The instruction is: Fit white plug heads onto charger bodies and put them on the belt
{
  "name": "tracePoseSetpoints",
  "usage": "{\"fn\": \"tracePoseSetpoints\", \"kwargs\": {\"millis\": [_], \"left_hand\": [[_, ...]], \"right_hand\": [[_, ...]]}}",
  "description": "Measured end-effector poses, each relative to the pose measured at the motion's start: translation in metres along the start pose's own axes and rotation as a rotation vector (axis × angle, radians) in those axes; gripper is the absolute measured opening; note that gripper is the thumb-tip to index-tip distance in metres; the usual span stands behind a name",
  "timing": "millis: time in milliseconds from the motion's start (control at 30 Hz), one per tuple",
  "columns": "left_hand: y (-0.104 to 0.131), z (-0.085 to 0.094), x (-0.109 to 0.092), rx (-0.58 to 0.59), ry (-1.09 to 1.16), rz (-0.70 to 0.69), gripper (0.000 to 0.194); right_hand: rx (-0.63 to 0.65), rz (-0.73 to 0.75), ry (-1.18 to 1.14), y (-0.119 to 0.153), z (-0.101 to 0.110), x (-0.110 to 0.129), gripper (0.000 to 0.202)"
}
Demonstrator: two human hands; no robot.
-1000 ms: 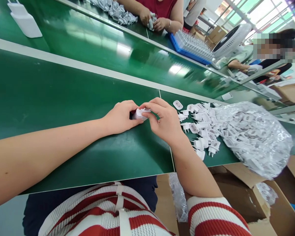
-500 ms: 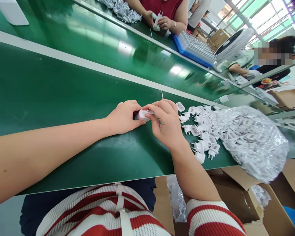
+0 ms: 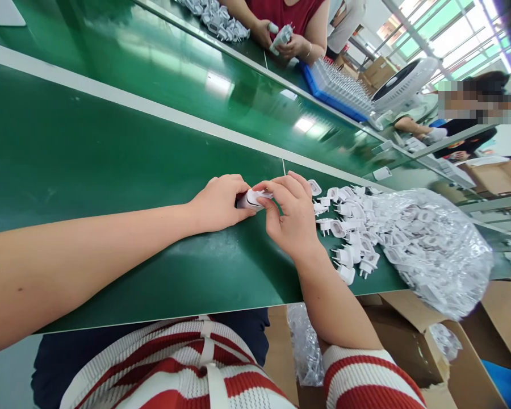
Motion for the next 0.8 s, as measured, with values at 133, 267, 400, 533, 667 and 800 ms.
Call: {"fn": "tracePoseSetpoints", "kwargs": {"millis": [133,267,400,533,667,800], "left_hand": [[0.0,0.0003,-0.0014,-0.004,-0.019,-0.011,0.023],[-0.0002,0.0,-0.0019,-0.011,-0.02,-0.013,0.024],[-0.0001,-0.0004,-0.0024,-0.013,-0.007,-0.015,0.025],[0.0004,0.0006,-0.0027,-0.004,-0.001,-0.008,0.026],[0.0009,0.0012,-0.0026,0.018,-0.006,0.0,0.027],[0.0011,0.0005,-0.0026,0.018,-0.001,0.002,0.026]], "right_hand": [[0.013,-0.003,0.009,0.0002,0.0005,-0.0008,0.022],[0.043,-0.007,-0.011,-0.0007,0.0004,-0.0002,0.022],[0.016,0.001,-0.022,-0.0009,-0.0003,-0.0018,0.021],[0.03,-0.027,-0.037,-0.0017,-0.003,-0.0055,0.021],[0.052,-0.049,0.009,-0.0022,-0.0029,-0.0039,0.021],[0.036,-0.031,0.026,-0.0026,-0.0022,-0.0007,0.023]]}}
Point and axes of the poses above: each hand's wrist, its own y-axis away from the middle knuckle, its own z-axis out of the back of the hand, x = y × z, the point moved 6 cm from there along -y, towards the middle knuckle, and after that the axes turned 2 degrees about -z, right-handed, at the moved point
